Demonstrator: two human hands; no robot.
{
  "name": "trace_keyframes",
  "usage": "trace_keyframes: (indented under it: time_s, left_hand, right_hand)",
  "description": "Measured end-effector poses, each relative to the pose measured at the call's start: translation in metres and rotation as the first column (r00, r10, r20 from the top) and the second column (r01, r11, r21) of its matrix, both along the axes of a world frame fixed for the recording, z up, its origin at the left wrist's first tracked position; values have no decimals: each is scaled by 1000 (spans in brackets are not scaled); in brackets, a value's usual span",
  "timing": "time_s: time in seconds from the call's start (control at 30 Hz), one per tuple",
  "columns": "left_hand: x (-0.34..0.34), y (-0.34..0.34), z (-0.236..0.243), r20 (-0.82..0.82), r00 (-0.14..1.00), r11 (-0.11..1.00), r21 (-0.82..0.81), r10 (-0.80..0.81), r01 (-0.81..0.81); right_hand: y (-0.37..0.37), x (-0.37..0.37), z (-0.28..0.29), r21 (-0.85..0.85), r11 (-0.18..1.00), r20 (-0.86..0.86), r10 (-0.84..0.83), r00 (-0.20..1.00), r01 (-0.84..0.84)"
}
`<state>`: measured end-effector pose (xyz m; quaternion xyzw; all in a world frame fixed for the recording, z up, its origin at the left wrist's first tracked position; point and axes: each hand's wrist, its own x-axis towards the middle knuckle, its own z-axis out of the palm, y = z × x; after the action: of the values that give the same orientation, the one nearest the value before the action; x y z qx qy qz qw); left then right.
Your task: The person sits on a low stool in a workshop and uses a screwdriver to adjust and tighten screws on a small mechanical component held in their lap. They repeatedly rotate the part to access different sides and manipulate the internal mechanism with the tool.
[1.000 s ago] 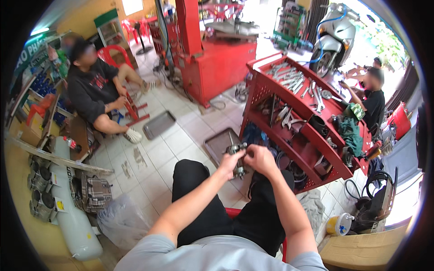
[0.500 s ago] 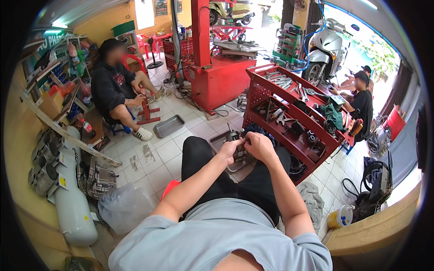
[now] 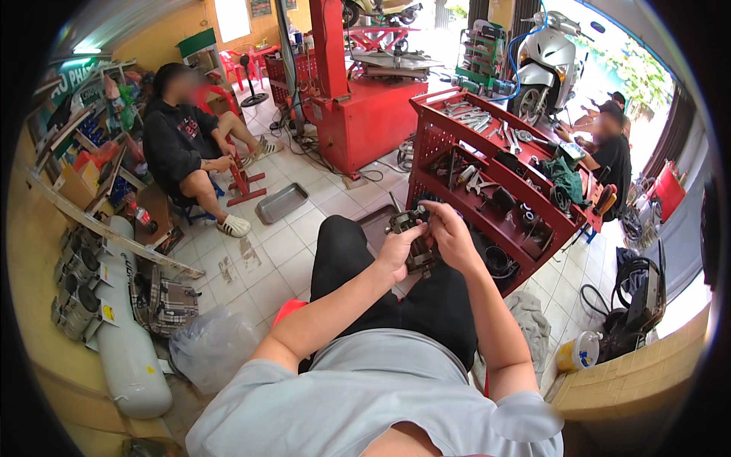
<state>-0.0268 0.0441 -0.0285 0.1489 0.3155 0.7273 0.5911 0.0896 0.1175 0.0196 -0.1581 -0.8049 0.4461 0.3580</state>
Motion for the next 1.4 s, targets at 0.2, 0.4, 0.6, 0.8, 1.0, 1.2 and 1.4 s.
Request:
trace_keyframes:
  time_s: [0.2, 0.4, 0.6, 0.8, 1.0, 1.2, 1.4]
  left_hand:
    - [12, -19, -1, -51, 999, 997, -77, 4, -8]
    - [16, -24, -26, -30, 999, 999, -21, -45, 44]
    - [17, -27, -24, -115, 991, 997, -51, -68, 62]
    - [14, -35, -19, -118, 981, 984, -103, -157, 145]
    - [19, -31, -26, -2, 990, 988, -57, -141, 141]
    - [16, -31, -23, 47, 985, 982, -80, -166, 170]
    - [9, -30, -19, 29, 991, 990, -43, -133, 134]
  right_hand:
    - [2, -3, -5, -302, 953, -60, -53, 997, 33]
    - [-14, -2, -9, -368, 929, -121, -9, 993, -37]
    - [-31, -5, -4, 43, 997, -80, -64, 995, 68]
    - [-44, -8, -4, 368, 924, -4, -114, 994, 107]
    - [-43, -9, -10, 477, 868, -37, -140, 989, 141]
    - [-38, -12, -18, 481, 860, -89, -147, 985, 172]
    - [-38, -8, -7, 435, 883, -100, -149, 984, 178]
